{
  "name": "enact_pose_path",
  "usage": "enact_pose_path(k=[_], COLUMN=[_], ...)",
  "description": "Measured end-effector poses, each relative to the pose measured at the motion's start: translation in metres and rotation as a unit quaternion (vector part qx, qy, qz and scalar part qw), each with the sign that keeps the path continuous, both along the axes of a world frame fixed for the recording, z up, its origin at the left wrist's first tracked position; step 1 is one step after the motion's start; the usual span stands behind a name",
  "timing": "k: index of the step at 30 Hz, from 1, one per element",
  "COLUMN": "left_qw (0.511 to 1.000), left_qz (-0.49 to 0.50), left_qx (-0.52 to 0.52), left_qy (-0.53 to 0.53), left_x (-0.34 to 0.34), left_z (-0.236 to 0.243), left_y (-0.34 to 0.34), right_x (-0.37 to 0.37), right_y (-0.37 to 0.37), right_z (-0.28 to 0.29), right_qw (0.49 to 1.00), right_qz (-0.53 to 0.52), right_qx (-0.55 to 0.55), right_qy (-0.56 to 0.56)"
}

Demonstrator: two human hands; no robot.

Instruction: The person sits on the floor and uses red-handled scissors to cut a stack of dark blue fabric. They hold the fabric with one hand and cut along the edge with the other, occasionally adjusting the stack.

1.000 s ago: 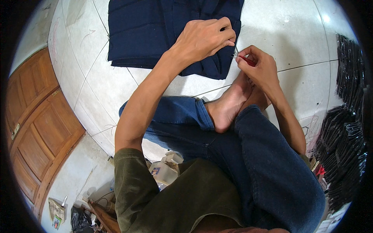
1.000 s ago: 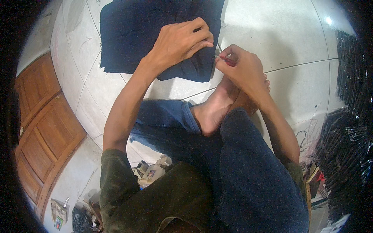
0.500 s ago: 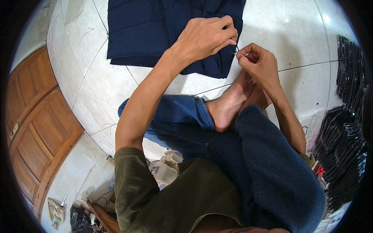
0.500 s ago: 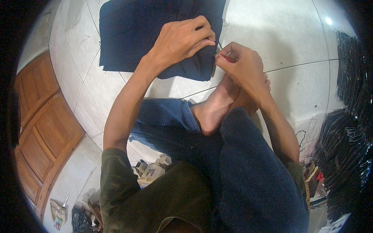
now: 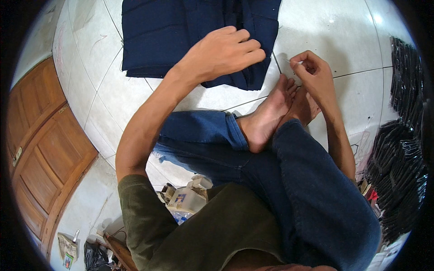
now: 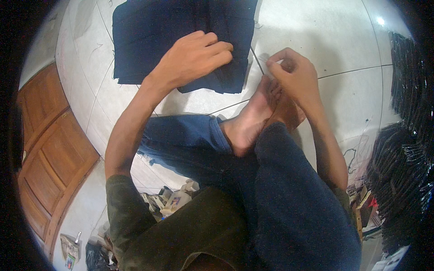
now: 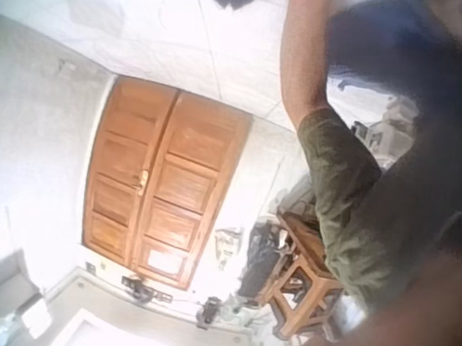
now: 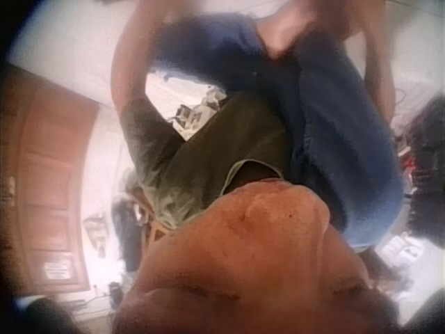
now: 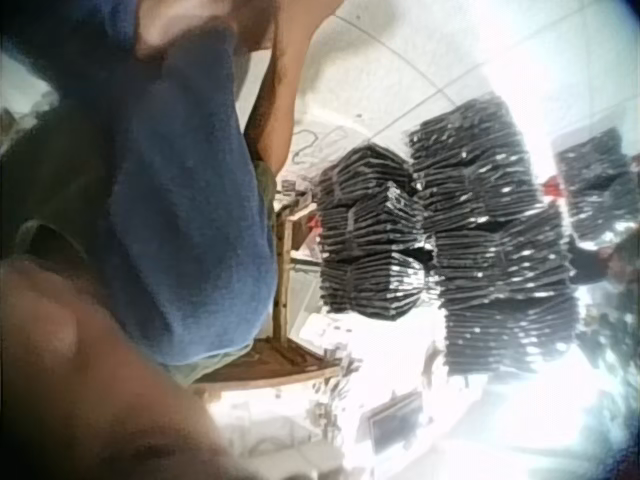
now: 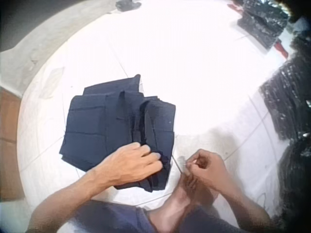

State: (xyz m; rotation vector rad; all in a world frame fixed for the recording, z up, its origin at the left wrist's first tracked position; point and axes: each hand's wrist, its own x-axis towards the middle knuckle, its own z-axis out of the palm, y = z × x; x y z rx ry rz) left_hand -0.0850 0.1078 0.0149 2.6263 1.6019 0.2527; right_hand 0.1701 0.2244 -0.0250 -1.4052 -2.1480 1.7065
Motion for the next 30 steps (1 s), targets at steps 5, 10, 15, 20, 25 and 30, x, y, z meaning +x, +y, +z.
enact_pose_path(k=[5, 10, 15, 20, 25, 30], left_qw=[0.995, 0.995, 0.994, 0.986, 0.976, 0.966], left_qz=[0.039, 0.047, 0.036, 0.047, 0.066, 0.064], left_qx=[-0.095, -0.081, -0.099, -0.082, -0.072, -0.126], left_qy=[-0.012, 0.035, 0.005, -0.138, -0.195, -0.216], left_x=[0.001, 0.009, 0.016, 0.012, 0.009, 0.004], left_z=[0.015, 0.014, 0.007, -0.006, -0.012, -0.01], left_y=[-0.013, -0.041, -0.053, -0.029, -0.019, -0.014], right_x=[0.015, 0.014, 0.011, -0.006, -0.017, -0.022], right_y=[0.003, 0.0, -0.016, -0.013, 0.005, 0.004], right_z=[-0.014, -0.012, -0.005, 0.017, 0.015, 0.007], right_qw=[0.998, 0.997, 0.996, 0.992, 0.976, 0.968], right_qz=[-0.045, -0.044, 0.012, 0.12, 0.207, 0.243], right_qx=[-0.031, -0.046, -0.069, 0.005, 0.037, 0.051], right_qy=[0.027, 0.035, 0.062, 0.034, 0.053, 0.044])
